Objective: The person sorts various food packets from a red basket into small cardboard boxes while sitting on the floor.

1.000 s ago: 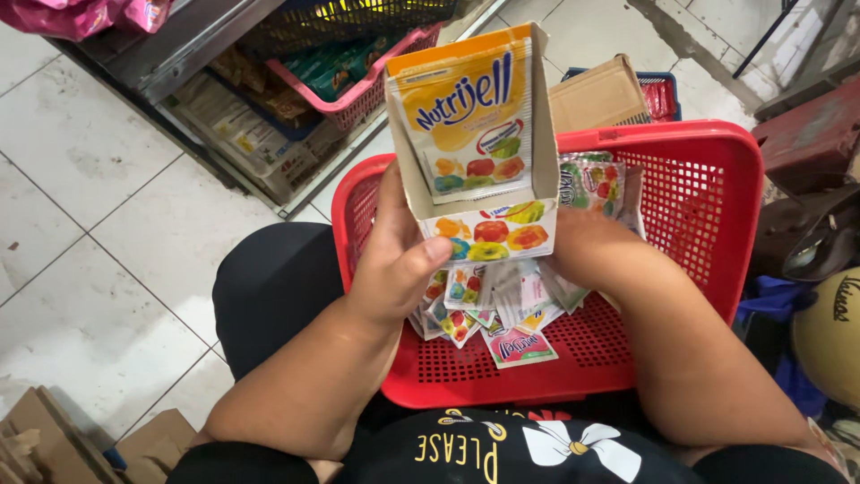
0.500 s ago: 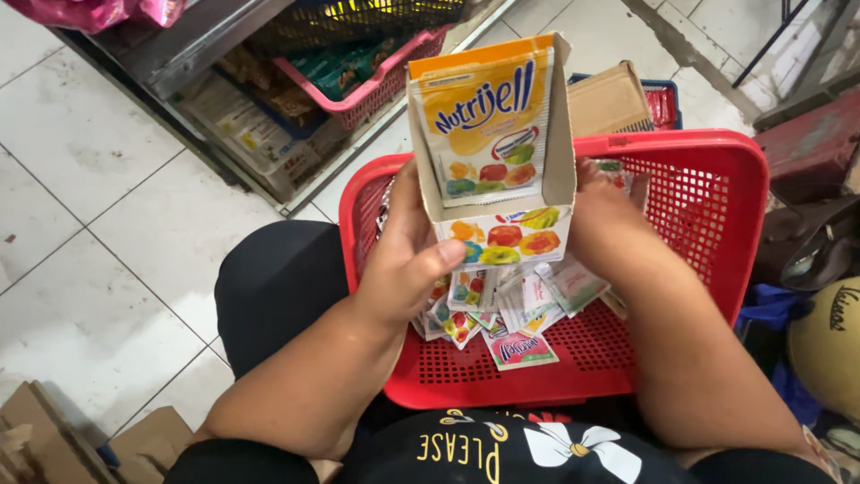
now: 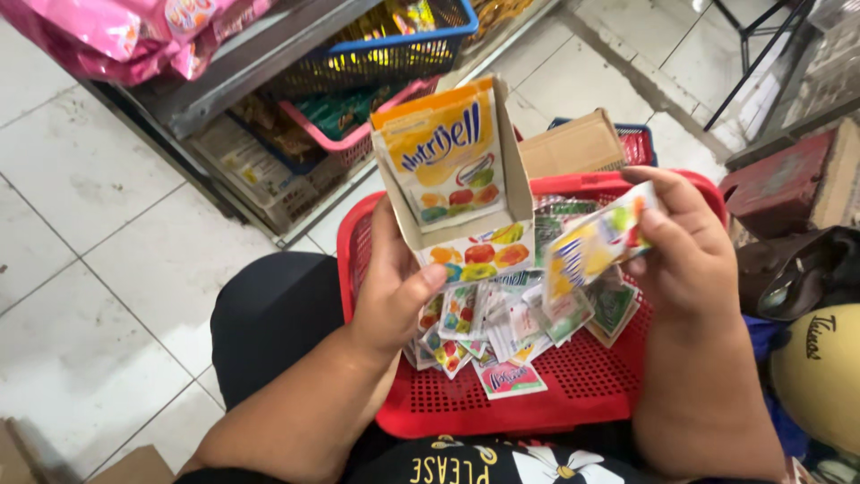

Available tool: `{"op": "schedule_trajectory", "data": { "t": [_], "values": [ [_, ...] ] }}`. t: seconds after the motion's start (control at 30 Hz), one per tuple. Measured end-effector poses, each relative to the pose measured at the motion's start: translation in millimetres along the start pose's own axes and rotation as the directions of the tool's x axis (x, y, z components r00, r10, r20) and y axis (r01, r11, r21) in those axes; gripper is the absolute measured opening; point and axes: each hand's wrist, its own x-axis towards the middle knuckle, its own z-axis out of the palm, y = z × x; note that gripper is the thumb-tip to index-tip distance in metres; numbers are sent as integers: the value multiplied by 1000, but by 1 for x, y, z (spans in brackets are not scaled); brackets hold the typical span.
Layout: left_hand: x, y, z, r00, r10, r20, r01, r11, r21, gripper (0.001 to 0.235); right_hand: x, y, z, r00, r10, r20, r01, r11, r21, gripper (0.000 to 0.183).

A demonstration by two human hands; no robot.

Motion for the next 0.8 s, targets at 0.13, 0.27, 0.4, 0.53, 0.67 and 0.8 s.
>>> {"op": "schedule_trajectory", "data": {
  "t": [0.13,0.27,0.4,0.53,0.67,0.8],
  "values": [
    [2,-8,-3,996,-68,54,60,989,135,91,1,-12,10,996,-90,13,76,900,430,37],
    [-1,-9,-5,955,-260,146,189,906,379,91,1,-12,10,986,-57,158,-36,847,530,30],
    [2,-10,-3,931,-341,128,267,878,398,90,0,18,-2,997,-16,80,-13,935,354,14],
    [2,-8,-6,876,-459,147,361,828,429,90,0,34,4,998,-48,-35,48,999,-16,14],
    [5,-16,-8,840,-527,127,416,777,473,84,1,32,22,987,-153,52,162,915,-369,18],
    [10,-23,-12,730,-675,-105,647,634,425,81,-1,20,42,944,-274,182,300,495,-816,31]
  ]
}}
